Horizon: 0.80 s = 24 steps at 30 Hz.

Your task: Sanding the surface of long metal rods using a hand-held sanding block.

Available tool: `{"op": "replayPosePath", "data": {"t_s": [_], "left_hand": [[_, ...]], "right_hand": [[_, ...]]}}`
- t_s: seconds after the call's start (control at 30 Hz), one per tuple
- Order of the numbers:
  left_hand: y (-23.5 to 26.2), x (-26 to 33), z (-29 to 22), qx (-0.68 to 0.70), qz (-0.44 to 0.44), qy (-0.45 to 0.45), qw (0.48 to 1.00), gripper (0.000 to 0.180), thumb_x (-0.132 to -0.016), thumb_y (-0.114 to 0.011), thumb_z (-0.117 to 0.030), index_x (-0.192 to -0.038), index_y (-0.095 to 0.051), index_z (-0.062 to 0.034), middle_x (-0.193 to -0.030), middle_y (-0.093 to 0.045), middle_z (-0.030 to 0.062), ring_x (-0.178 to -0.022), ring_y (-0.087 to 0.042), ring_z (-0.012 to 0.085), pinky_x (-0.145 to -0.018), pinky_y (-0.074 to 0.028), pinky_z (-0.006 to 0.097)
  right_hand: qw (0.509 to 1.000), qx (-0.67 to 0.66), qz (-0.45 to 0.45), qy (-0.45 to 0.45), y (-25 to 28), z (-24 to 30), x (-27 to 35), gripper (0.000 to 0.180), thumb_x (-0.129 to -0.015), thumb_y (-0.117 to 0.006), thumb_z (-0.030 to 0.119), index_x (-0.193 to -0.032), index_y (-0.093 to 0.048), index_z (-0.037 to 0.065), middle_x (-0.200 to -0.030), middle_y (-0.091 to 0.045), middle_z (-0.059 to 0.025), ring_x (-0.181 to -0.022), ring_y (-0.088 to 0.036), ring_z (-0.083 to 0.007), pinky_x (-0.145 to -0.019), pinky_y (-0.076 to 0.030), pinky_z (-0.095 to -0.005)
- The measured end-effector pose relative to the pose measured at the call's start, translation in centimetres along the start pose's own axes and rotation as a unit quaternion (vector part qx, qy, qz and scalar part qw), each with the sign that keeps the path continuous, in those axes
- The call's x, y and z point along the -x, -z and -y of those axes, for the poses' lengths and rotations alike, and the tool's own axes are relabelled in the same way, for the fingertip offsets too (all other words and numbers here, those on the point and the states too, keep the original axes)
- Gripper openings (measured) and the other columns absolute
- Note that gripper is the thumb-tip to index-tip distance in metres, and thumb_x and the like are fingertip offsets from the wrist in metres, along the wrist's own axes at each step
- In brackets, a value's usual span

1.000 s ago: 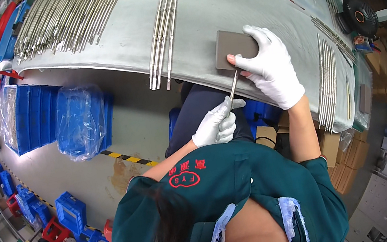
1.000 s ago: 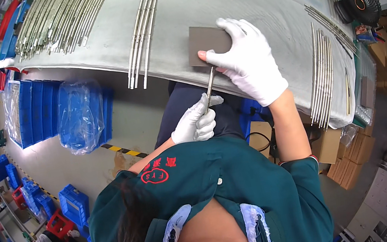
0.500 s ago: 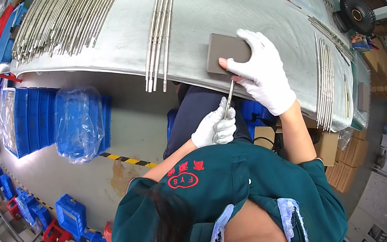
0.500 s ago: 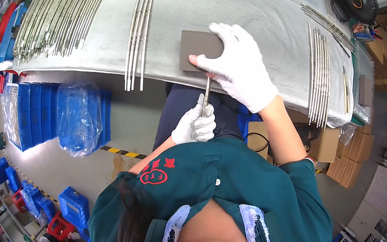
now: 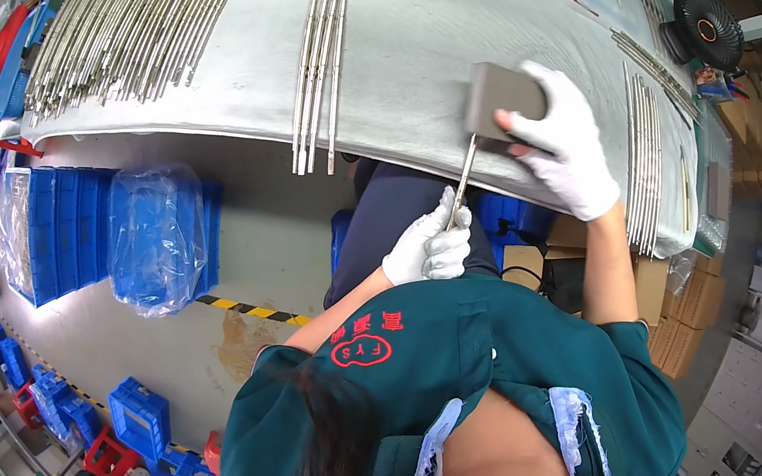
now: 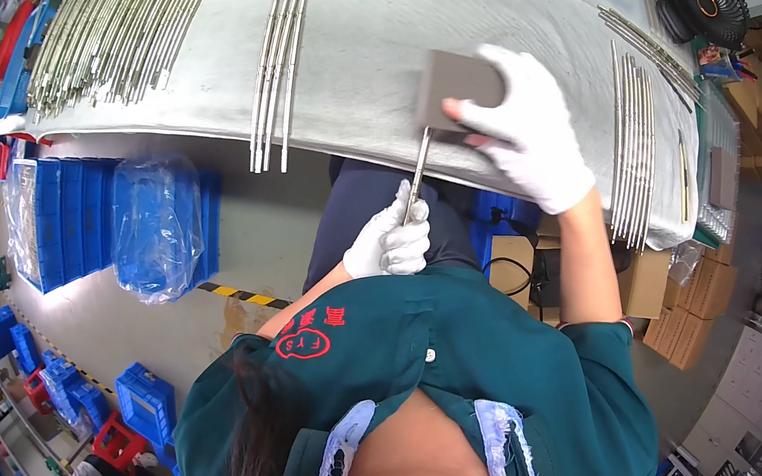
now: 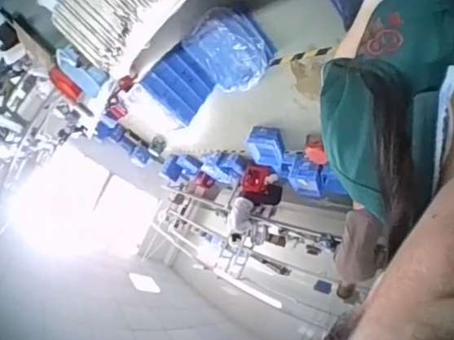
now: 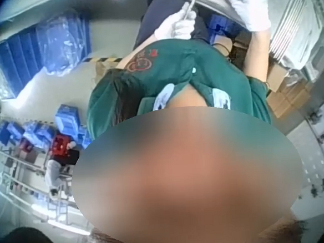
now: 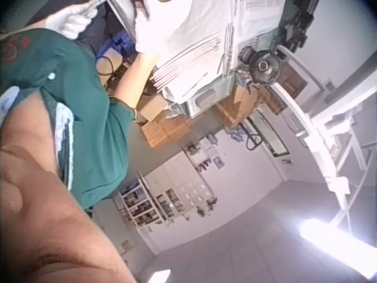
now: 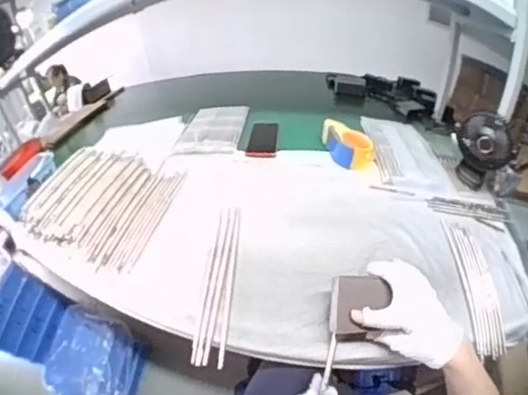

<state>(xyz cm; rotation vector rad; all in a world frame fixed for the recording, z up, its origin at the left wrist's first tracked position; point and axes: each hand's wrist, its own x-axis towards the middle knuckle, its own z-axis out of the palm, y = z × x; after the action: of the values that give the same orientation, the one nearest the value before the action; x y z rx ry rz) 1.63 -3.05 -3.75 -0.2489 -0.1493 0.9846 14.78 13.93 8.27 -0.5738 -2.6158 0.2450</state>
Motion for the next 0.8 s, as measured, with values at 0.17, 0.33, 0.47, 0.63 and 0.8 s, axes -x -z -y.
{"op": "replayPosePath", "data": {"t_s": [0.17,0.33,0.47,0.63,0.8], "left_hand": [[-0.7,-0.2,0.1,-0.094,-0.052,-0.046,0.993,0.046,-0.096,-0.034,-0.048,-0.094,-0.058,-0.0090,-0.049,-0.029,-0.0053,-0.037,-0.028,0.0067,-0.034,-0.025,0.022],[-3.3,-0.4,0.1,-0.203,-0.135,-0.095,0.965,0.044,-0.096,-0.038,-0.044,-0.102,-0.055,-0.0047,-0.055,-0.032,-0.0057,-0.040,-0.028,0.0030,-0.037,-0.025,0.018],[-3.6,-0.7,0.2,-0.234,-0.170,-0.106,0.951,0.040,-0.096,-0.041,-0.041,-0.107,-0.053,-0.0041,-0.056,-0.032,-0.0060,-0.042,-0.029,0.0020,-0.037,-0.026,0.017],[-4.3,-1.1,0.5,-0.273,-0.236,-0.116,0.926,0.043,-0.095,-0.044,-0.043,-0.109,-0.053,-0.0036,-0.059,-0.034,-0.0056,-0.042,-0.028,0.0021,-0.036,-0.024,0.017],[-4.7,-1.0,0.7,-0.304,-0.257,-0.117,0.910,0.043,-0.093,-0.046,-0.045,-0.105,-0.053,-0.0038,-0.059,-0.034,-0.0059,-0.040,-0.027,0.0021,-0.035,-0.022,0.018]], "right_hand": [[0.992,0.039,0.015,-0.120,1.9,-1.1,3.9,0.049,-0.062,-0.074,0.012,-0.110,-0.066,0.019,-0.124,-0.048,-0.0221,-0.110,-0.048,-0.0382,-0.094,-0.038,-0.0422],[0.988,0.028,0.020,-0.153,1.3,-1.1,4.9,0.051,-0.066,-0.073,0.018,-0.115,-0.062,0.014,-0.127,-0.045,-0.0230,-0.112,-0.046,-0.0395,-0.097,-0.036,-0.0428],[0.987,0.037,0.057,-0.144,2.0,-0.6,4.3,0.052,-0.067,-0.073,0.021,-0.116,-0.062,0.013,-0.127,-0.046,-0.0232,-0.114,-0.045,-0.0398,-0.098,-0.035,-0.0432],[0.994,0.057,0.016,-0.093,1.8,-0.1,4.2,0.044,-0.068,-0.072,0.018,-0.111,-0.064,0.020,-0.124,-0.049,-0.0225,-0.113,-0.047,-0.0400,-0.097,-0.037,-0.0451],[0.997,0.070,0.003,0.043,-1.5,4.0,-0.3,0.037,-0.065,-0.071,0.018,-0.099,-0.066,0.029,-0.116,-0.054,-0.0178,-0.109,-0.052,-0.0340,-0.097,-0.037,-0.0483]]}}
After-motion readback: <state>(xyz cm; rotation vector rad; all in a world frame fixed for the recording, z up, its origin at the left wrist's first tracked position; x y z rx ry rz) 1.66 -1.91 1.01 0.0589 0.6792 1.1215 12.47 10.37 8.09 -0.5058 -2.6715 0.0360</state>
